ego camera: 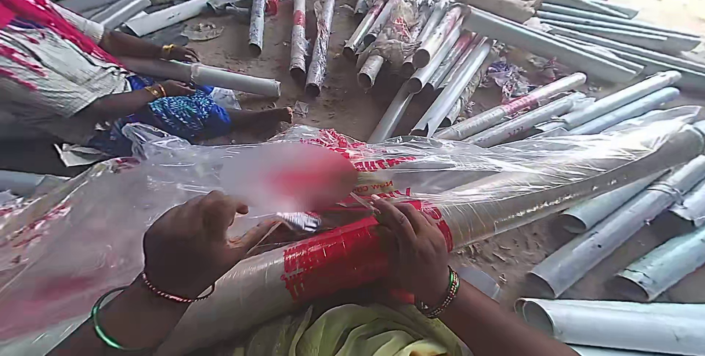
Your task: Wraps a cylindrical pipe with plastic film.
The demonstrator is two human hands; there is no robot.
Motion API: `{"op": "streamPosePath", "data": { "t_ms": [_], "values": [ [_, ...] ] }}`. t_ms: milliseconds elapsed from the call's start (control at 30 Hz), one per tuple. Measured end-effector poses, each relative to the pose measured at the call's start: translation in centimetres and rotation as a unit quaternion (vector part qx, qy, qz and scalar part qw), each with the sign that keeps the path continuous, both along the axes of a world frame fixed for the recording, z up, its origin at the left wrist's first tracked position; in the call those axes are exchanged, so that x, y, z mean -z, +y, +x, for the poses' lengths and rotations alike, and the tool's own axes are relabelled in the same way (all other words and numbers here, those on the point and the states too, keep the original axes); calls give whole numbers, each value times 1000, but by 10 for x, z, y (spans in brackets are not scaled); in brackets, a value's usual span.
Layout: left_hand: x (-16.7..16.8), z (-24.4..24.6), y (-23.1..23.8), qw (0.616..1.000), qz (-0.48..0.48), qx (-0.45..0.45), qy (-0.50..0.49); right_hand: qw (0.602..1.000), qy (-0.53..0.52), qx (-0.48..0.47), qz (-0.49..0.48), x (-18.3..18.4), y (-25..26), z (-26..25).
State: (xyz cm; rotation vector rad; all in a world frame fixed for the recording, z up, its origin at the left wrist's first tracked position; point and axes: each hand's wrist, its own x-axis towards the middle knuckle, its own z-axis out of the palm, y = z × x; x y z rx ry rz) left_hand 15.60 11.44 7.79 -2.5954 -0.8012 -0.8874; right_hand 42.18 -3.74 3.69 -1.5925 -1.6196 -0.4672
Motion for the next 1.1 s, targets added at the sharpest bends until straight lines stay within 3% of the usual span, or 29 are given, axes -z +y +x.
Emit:
{"op": "streamPosePath", "data": {
  "t_ms": [100,267,433,633,833,1100],
  "values": [
    [-5,10,2,998,21,59,-4,1000,14,-8,-12,2,3,1],
    [5,37,9,964,-127,219,75,999,23,-10,-42,-2,10,6],
    [10,53,15,957,-112,214,160,998,6,-9,-63,-7,19,9],
    [-20,75,21,903,-243,202,290,998,-12,-13,-61,-7,21,4],
    [2,85,35,963,-130,218,92,999,-1,-13,-52,-2,14,5],
    [20,81,43,985,-50,160,44,998,-1,-60,-29,-1,9,10]
  ]
}}
